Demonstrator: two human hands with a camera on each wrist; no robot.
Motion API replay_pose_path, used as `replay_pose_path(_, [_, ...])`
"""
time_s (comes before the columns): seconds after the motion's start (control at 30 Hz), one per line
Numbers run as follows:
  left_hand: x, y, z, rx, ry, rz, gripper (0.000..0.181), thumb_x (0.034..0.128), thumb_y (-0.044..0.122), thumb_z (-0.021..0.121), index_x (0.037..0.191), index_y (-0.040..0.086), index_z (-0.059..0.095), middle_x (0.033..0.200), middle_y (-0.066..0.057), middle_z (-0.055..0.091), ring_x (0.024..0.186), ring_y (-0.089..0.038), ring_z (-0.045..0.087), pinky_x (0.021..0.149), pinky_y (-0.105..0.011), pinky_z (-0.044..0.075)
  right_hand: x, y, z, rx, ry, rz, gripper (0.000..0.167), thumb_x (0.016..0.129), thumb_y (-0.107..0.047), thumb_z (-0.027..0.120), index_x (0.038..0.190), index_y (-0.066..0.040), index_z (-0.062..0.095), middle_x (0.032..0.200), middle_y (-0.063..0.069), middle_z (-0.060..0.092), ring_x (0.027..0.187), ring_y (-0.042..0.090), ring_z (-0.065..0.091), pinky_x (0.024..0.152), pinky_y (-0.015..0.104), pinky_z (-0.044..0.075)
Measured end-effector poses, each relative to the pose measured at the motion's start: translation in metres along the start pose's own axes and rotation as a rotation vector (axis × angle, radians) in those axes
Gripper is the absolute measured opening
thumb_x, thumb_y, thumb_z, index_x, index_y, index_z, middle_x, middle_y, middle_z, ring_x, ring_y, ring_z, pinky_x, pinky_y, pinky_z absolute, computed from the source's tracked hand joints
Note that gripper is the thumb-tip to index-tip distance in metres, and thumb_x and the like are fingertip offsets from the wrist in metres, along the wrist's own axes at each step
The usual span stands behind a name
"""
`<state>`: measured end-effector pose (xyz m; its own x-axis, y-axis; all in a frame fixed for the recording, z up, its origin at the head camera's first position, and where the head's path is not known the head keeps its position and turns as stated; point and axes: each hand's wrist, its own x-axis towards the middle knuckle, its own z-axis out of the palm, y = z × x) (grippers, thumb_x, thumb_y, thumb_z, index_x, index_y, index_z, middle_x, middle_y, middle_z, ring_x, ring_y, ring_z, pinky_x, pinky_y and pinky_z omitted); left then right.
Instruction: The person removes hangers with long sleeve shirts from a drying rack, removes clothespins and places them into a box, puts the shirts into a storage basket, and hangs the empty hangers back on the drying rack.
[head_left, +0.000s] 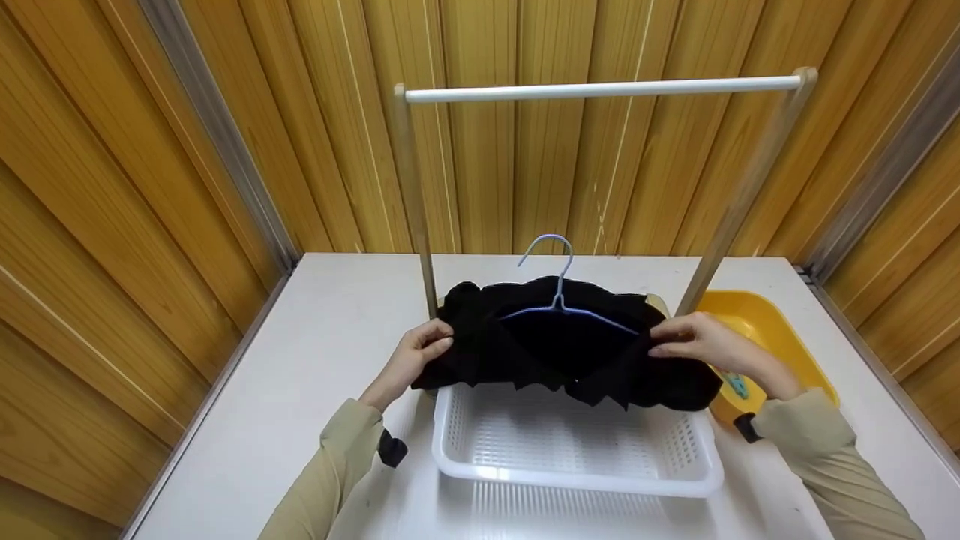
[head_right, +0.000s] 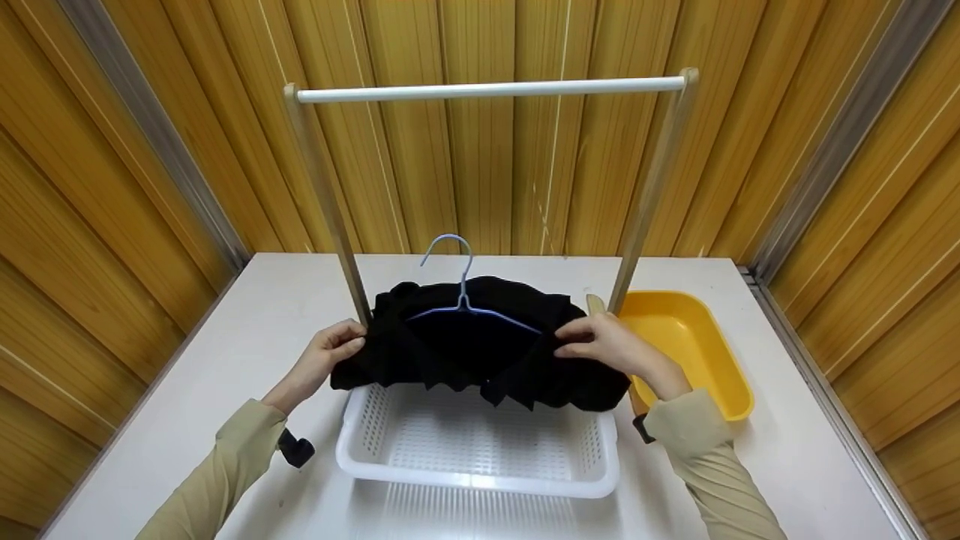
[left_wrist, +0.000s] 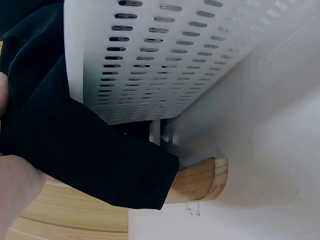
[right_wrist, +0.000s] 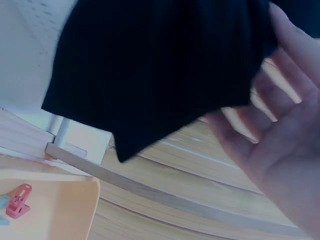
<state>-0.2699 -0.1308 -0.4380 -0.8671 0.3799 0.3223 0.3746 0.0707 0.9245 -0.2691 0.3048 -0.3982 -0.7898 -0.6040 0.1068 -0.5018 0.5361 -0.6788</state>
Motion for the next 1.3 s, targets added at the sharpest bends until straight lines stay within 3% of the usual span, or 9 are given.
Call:
replay_pose_path(0.2, [0.001,0.003,0.0,-0.008,0.034,-0.001,0.005,0.0859,-0.01,0.051,0.086,-0.006,0.054,0.076,-0.008,0.048,0.072,-0.017,0.043,0.067,-0.027,0.035,0.002,-0.002,0.006,0.049,0.113,-0.083,0.018,0.087,0.001,0.058,0.1,0.012,0.062,0.091,0.015,0.065,0.082,0.01,0.06,0.07,0.019,0.046])
replay_pose_path(0.43, [0.001,0.004,0.001,0.014,0.063,0.018,0.004,0.0853,-0.01,0.052,0.086,-0.008,0.054,0.075,-0.009,0.049,0.071,-0.016,0.044,0.067,-0.027,0.035,0.009,-0.036,0.012,-0.018,0.283,-0.208,0.014,0.078,0.018,0.057,0.091,0.016,0.062,0.083,0.022,0.063,0.077,0.007,0.059,0.067,0.013,0.044])
replay_pose_path(0.7, [0.002,0.007,0.003,0.026,0.052,0.043,0.004,0.0851,-0.011,0.051,0.086,-0.007,0.054,0.076,-0.011,0.049,0.071,-0.018,0.043,0.067,-0.026,0.036,0.017,-0.048,0.023,-0.048,0.423,-0.233,0.011,0.075,0.02,0.06,0.084,0.016,0.063,0.081,0.022,0.063,0.075,0.015,0.06,0.067,0.012,0.043])
replay_pose_path(1.07, [0.006,0.016,0.007,0.044,0.079,0.08,0.003,0.0846,-0.011,0.052,0.087,-0.011,0.053,0.079,-0.014,0.054,0.073,-0.016,0.046,0.069,-0.026,0.037,0.021,-0.05,0.026,-0.101,0.547,-0.269,0.008,0.073,0.019,0.062,0.081,0.017,0.063,0.077,0.025,0.062,0.07,0.024,0.062,0.067,0.011,0.042])
replay_pose_path(1.3, [0.011,0.025,0.011,0.084,0.118,0.108,0.003,0.0853,-0.01,0.053,0.086,-0.01,0.055,0.078,-0.018,0.055,0.071,-0.018,0.047,0.066,-0.026,0.038,0.026,-0.022,0.029,-0.095,0.599,-0.256,0.013,0.07,0.022,0.063,0.081,0.014,0.065,0.078,0.021,0.064,0.073,0.015,0.061,0.068,0.01,0.041])
